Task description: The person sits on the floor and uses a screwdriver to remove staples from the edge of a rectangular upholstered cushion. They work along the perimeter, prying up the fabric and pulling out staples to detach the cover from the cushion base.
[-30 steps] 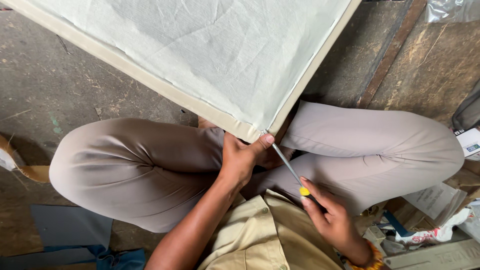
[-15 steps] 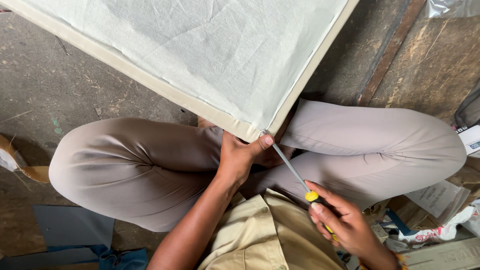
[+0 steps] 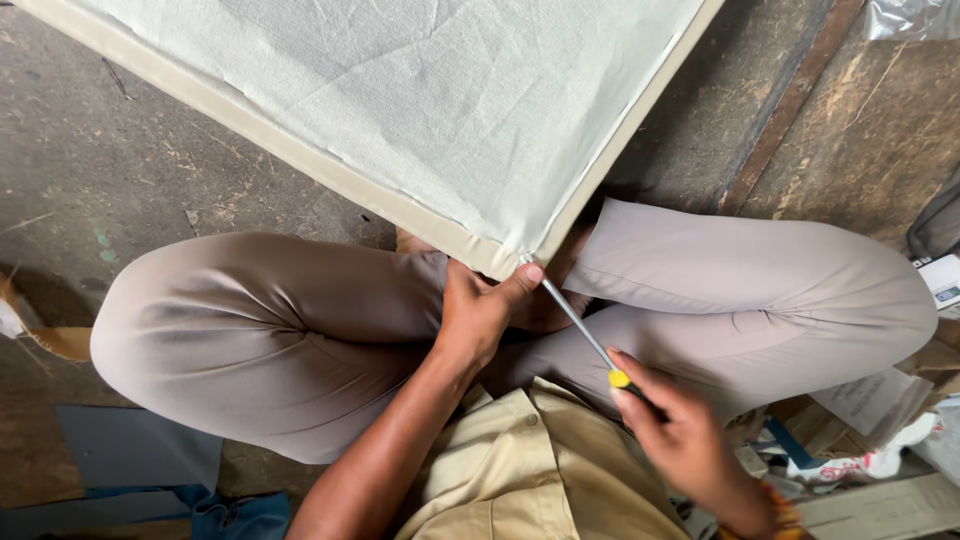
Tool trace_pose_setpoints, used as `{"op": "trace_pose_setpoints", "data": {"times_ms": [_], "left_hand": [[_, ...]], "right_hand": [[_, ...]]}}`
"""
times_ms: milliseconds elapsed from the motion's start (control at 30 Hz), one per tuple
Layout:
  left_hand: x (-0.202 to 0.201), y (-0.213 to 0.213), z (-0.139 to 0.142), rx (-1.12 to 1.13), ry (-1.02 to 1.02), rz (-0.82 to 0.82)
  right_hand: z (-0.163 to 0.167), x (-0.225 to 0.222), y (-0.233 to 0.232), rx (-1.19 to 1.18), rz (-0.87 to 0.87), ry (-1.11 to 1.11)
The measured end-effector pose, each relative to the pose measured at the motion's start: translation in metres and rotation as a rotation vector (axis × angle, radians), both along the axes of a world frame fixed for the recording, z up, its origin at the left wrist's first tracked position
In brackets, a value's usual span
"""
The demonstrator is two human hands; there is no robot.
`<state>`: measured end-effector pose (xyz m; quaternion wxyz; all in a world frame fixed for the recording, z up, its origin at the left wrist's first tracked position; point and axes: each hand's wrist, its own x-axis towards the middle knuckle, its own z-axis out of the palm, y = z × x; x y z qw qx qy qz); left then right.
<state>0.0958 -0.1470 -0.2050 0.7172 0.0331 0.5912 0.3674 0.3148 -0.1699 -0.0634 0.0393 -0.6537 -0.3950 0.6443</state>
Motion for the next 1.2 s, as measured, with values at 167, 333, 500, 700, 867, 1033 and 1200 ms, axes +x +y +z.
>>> {"op": "trace_pose_setpoints", "data": {"times_ms": [167, 333, 500, 700, 867, 1033, 1200], "left_hand": [[-0.001, 0.002, 0.002, -0.050, -0.158, 0.077], [0.002, 0.009, 0.003, 0.070, -0.088, 0.090], [0.000, 0.006, -0.001, 0.066, -0.119, 0.089], [0.000, 0.005, -0.005, 0.148, -0.227, 0.180], [-0.002, 0.005, -0.002, 0.128, -0.260, 0.175], [-0.004, 0.007, 0.002, 0.140, -0.269, 0.179], [-0.008, 0.004, 0.004, 0.041, -0.216, -0.003]], "right_hand": [[-0.024, -0.001, -0.031, 0.488, 0.263, -0.087], [-0.022, 0.002, -0.041, 0.251, 0.097, -0.057], [-0.039, 0.001, -0.045, -0.126, -0.080, 0.001], [-0.062, -0.011, -0.061, -0.230, -0.325, 0.285], [-0.065, -0.035, -0.064, -0.035, -0.171, 0.087], [-0.049, -0.045, -0.045, 0.622, 0.355, -0.397], [-0.038, -0.045, -0.032, 0.511, 0.220, -0.264]]}}
